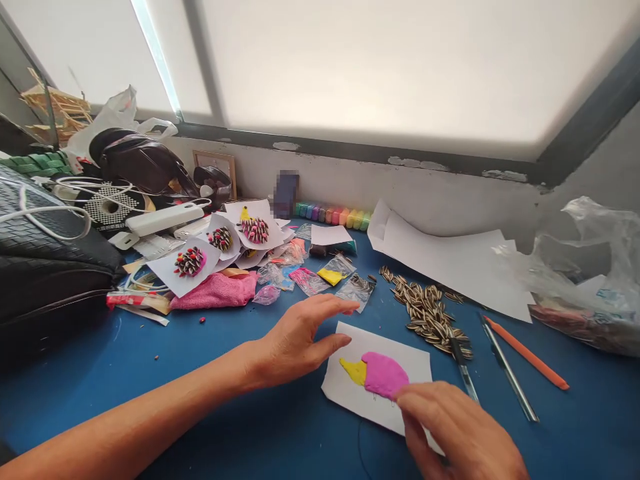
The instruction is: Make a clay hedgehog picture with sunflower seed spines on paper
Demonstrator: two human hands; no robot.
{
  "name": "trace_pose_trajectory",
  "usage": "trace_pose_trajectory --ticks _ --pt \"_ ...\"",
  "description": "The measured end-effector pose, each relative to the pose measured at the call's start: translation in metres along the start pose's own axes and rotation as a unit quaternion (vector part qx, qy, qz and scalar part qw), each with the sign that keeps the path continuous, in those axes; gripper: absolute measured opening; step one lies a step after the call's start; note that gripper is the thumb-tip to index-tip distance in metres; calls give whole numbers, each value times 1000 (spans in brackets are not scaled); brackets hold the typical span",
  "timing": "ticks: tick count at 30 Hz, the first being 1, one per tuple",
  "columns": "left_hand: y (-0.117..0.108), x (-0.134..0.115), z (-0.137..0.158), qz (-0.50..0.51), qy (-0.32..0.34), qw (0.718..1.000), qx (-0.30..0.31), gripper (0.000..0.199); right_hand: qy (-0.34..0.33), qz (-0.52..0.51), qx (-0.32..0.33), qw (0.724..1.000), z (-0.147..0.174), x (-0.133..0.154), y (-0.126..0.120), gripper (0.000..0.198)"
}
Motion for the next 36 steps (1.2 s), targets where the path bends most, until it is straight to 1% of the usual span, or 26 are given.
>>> trace_pose_trajectory --ticks 3,4,5,7,8,10,11,13,16,20,22,25,29,36 --pt "12 1 4 -61 23 995 71 46 53 91 10 994 6 -28 -12 10" --pt "16 1 6 -79 23 992 96 50 66 137 1 988 8 -35 -16 15" --pt "18 1 7 -93 21 988 121 54 87 203 -12 975 10 -41 -21 22" --pt "21 0 10 -110 16 980 163 63 149 284 2 947 14 -55 -25 32" --pt "22 -1 11 -113 13 977 180 69 188 305 21 933 18 -62 -25 33" --pt "22 -4 13 -119 8 971 209 82 264 310 73 911 25 -73 -24 28" --pt "23 -5 14 -123 9 967 222 88 292 303 98 902 29 -77 -22 24" --pt "24 -6 16 -131 18 962 238 94 322 290 127 892 34 -82 -22 16" --pt "28 -5 17 -133 36 960 244 92 332 284 133 890 38 -86 -26 14" --pt "31 -3 17 -119 56 962 241 88 346 306 107 881 41 -92 -35 17" --pt "31 -3 16 -109 65 962 240 87 341 314 97 881 40 -93 -37 19" --pt "30 -4 14 -100 74 962 242 86 311 304 96 895 35 -92 -37 18" --pt "30 -5 11 -80 86 965 235 85 267 267 107 920 26 -91 -31 25" --pt "31 -3 11 -79 85 963 244 88 264 233 134 926 22 -102 -18 18"
Point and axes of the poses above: each hand's wrist, its own z-axis away from the middle knuckle, its own y-axis out of the palm, x = y × z, the point moved 6 cm from there along -z, towards the middle knuckle, and after that the axes turned 14 degrees about -z, right-handed, at the moved point
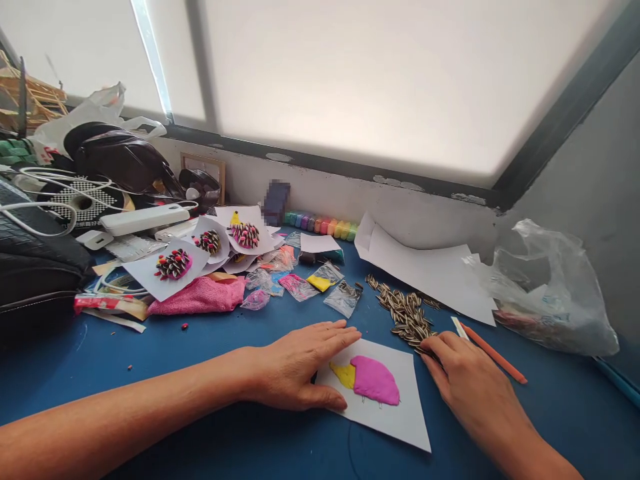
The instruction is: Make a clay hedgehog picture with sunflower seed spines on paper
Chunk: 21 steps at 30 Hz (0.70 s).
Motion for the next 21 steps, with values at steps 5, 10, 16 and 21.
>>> trace_pose_trajectory --ticks 5,10,16,21 --pt "-2 -3 0 -4 0 1000 2 88 -1 -23 15 1000 -12 3 1 17" --pt "-3 -3 1 4 2 1000 -7 86 11 -70 -15 997 -21 7 -9 20" --pt "1 -2 0 -12 6 1000 -5 86 56 -187 -54 979 -15 21 -25 22" --pt "1 -2 0 -21 9 1000 -2 84 73 -288 -6 955 -14 30 -16 27"
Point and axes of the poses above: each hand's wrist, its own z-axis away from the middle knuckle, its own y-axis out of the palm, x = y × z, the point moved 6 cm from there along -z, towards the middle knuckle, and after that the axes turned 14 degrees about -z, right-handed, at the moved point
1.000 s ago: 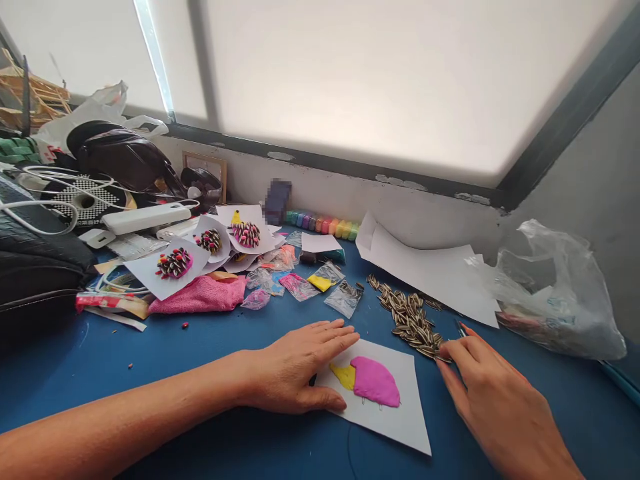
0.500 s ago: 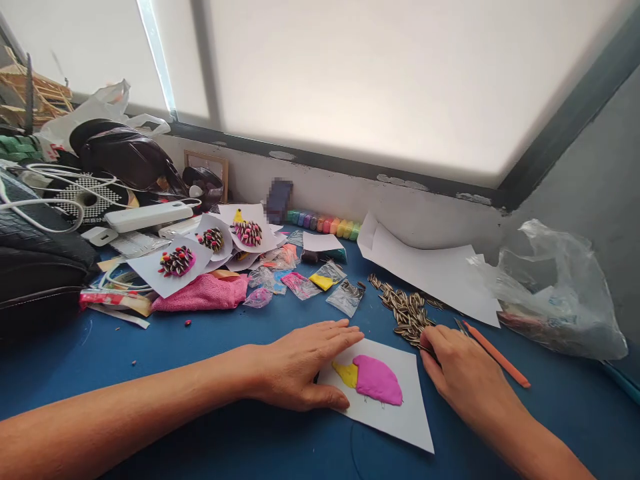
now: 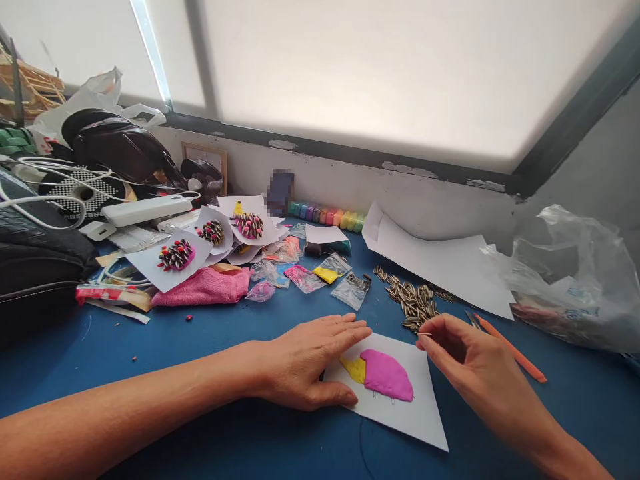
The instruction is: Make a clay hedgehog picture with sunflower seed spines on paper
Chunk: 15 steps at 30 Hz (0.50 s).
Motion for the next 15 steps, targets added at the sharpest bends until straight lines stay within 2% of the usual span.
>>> trace_pose_trajectory --ticks 5,15 --pt "2 -1 1 -9 16 1000 -1 82 -1 -35 23 999 -2 2 11 33" --pt "3 3 1 -7 27 999 -22 81 -12 20 51 998 -4 1 15 21"
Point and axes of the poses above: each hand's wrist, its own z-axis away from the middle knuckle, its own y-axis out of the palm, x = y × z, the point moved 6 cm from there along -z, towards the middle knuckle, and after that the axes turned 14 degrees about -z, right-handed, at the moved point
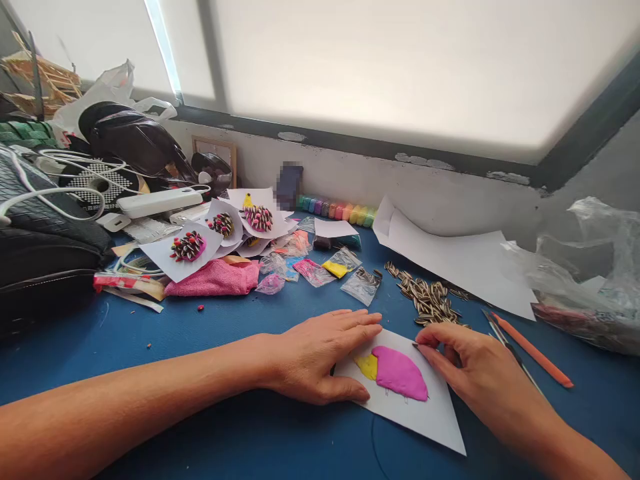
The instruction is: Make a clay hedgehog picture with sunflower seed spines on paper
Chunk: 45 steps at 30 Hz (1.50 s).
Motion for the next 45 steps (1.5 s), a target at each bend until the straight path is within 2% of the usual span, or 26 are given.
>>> trace_pose_trajectory --ticks 6,12,20,29,35,45 --pt "1 1 0 -23 -1 1000 -4 82 -24 -98 8 995 1 17 9 24" --pt "-1 1 0 -23 6 999 -26 78 -12 -149 19 989 11 7 26 19" --pt "1 2 1 -24 16 999 -44 75 -53 -147 30 987 9 14 35 17" --pt "-3 -2 4 -20 25 998 -61 65 -100 -122 -1 987 9 28 33 14" --pt "-3 -2 3 -16 30 998 -61 65 -120 -91 32 988 9 25 38 16" --pt "-3 -9 5 -50 46 996 -49 68 -129 -53 39 989 10 25 38 22"
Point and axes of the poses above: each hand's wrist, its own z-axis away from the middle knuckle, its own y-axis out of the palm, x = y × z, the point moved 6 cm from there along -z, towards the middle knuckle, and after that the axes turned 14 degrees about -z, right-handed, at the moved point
